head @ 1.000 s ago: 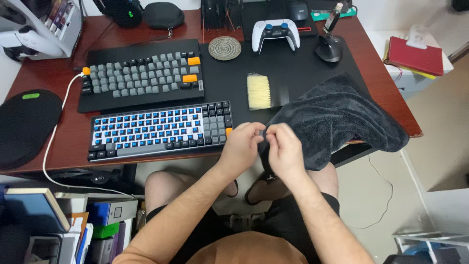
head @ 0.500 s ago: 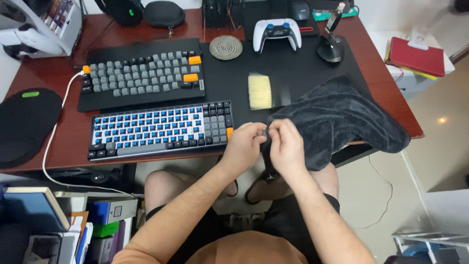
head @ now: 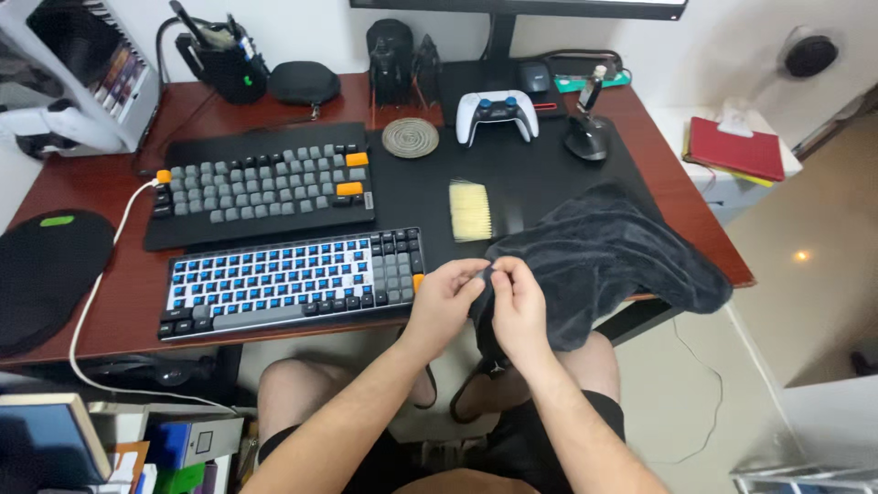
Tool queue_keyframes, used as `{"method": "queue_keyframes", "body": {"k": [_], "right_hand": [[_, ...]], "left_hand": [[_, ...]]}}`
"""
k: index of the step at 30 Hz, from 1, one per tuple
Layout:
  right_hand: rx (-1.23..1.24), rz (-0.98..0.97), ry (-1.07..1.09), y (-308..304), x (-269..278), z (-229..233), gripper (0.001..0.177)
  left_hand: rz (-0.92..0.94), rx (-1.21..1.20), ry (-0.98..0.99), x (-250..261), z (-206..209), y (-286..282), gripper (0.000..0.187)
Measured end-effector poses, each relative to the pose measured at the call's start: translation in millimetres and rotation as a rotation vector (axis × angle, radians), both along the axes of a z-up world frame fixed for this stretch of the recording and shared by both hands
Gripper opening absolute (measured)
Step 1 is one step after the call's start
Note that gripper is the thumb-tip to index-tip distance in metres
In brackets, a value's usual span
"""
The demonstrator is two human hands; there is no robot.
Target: The person removes individual keycaps from a mechanical keyboard, brushes each keycap with a small brush, wipes it with a cloth, and places it back on the keyboard. The process is repeated for multiple keycaps in a repetitive cycle.
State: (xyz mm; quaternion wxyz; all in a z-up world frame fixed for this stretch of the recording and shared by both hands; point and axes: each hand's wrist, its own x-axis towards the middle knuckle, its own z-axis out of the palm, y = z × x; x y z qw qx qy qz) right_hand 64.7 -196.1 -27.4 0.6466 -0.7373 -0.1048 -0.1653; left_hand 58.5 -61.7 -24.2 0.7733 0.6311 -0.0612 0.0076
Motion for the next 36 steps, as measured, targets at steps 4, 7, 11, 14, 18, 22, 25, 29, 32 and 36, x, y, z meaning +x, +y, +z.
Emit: {"method": "queue_keyframes", "body": {"k": [4, 7, 11, 14, 18, 22, 25, 29, 32, 36], "right_hand": [[0.039, 0.021, 0.147, -5, 0, -3, 0.011], [-0.017, 0.097, 0.133, -4, -3, 4, 0.011], [-0.074, 0.059, -0.027, -5, -9, 18, 0.007], [-0.250, 0.003, -0.235, -5, -12, 29, 0.004], [-0.297, 0.001, -0.240, -6, -14, 36, 0.005], [-0.422, -0.043, -0.334, -14, 0, 39, 0.007], [-0.487, -0.217, -0.379, -12, 20, 36, 0.005], [-0.576, -0.201, -0.417, 14, 37, 25, 0.007], [-0.855, -0.048, -0.269, 26, 36, 23, 0.018], [-0.902, -0.124, -0.262, 25, 19, 18, 0.031]], "left_hand": [[-0.035, 0.050, -0.010, -1, -7, 1, 0.025], [0.007, 0.067, 0.020, 4, -3, 5, 0.022], [-0.009, 0.243, 0.014, 0, 3, 2, 0.019], [0.024, 0.309, -0.055, 0, 12, 2, 0.019], [0.012, 0.354, -0.145, -5, 14, 0, 0.018], [0.057, 0.219, -0.115, 1, 14, 8, 0.020], [0.055, 0.036, -0.124, -2, 11, 25, 0.020], [0.113, 0.050, -0.150, -14, 12, 60, 0.023], [0.231, 0.192, -0.155, -25, 20, 105, 0.026], [0.493, 0.418, -0.126, -65, 31, 213, 0.029]]}}
